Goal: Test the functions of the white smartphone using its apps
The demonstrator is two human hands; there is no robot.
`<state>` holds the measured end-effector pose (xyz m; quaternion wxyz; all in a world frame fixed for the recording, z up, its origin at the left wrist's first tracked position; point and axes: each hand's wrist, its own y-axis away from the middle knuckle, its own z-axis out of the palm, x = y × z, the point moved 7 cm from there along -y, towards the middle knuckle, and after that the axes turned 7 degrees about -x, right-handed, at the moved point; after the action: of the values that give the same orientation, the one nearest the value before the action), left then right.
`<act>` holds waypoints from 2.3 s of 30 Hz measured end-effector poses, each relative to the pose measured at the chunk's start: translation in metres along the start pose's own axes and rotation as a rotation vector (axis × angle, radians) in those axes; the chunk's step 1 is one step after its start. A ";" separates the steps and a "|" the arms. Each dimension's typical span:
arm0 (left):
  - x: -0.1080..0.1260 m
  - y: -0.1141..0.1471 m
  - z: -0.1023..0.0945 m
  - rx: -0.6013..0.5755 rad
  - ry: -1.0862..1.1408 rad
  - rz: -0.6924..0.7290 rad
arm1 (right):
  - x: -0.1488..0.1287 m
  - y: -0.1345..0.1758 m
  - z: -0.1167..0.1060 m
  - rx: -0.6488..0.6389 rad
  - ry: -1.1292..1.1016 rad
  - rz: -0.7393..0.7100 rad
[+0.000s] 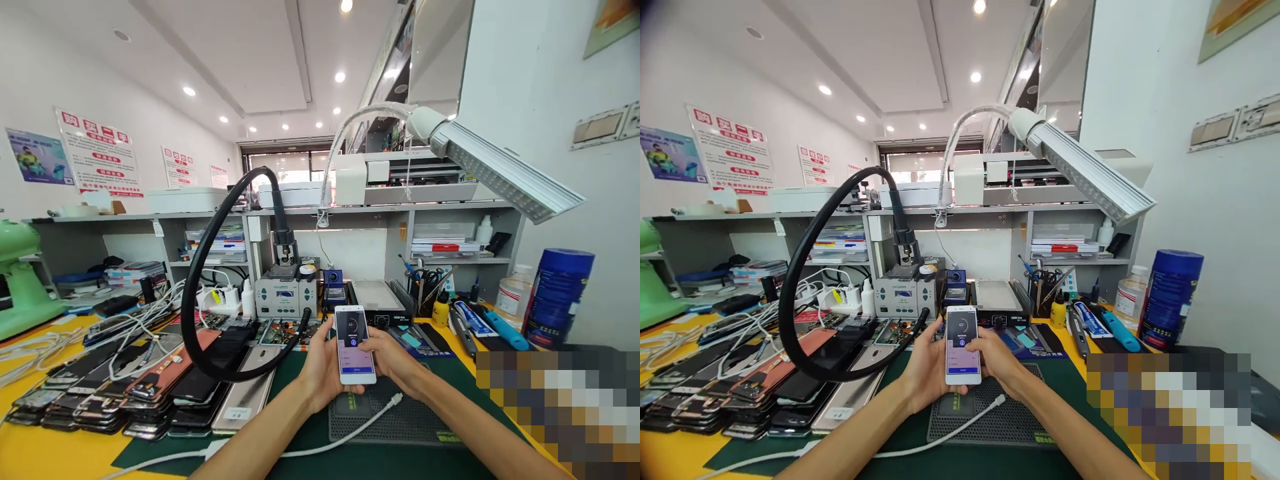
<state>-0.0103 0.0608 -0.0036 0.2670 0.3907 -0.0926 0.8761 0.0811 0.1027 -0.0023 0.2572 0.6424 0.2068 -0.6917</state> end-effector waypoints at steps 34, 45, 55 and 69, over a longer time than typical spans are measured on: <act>-0.004 -0.003 -0.004 -0.011 0.033 -0.008 | -0.008 0.005 0.003 0.009 -0.005 0.021; -0.003 0.000 0.000 0.040 0.016 -0.005 | 0.001 -0.002 -0.001 -0.003 -0.026 0.001; -0.003 0.001 0.002 0.057 0.008 0.003 | 0.003 -0.004 -0.003 -0.011 -0.027 -0.003; -0.003 0.000 0.000 0.068 0.000 -0.013 | 0.002 -0.004 -0.002 -0.023 -0.024 -0.025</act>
<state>-0.0085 0.0595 -0.0058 0.2593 0.4003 -0.0600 0.8769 0.0805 0.1072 -0.0043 0.2582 0.6283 0.2196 -0.7003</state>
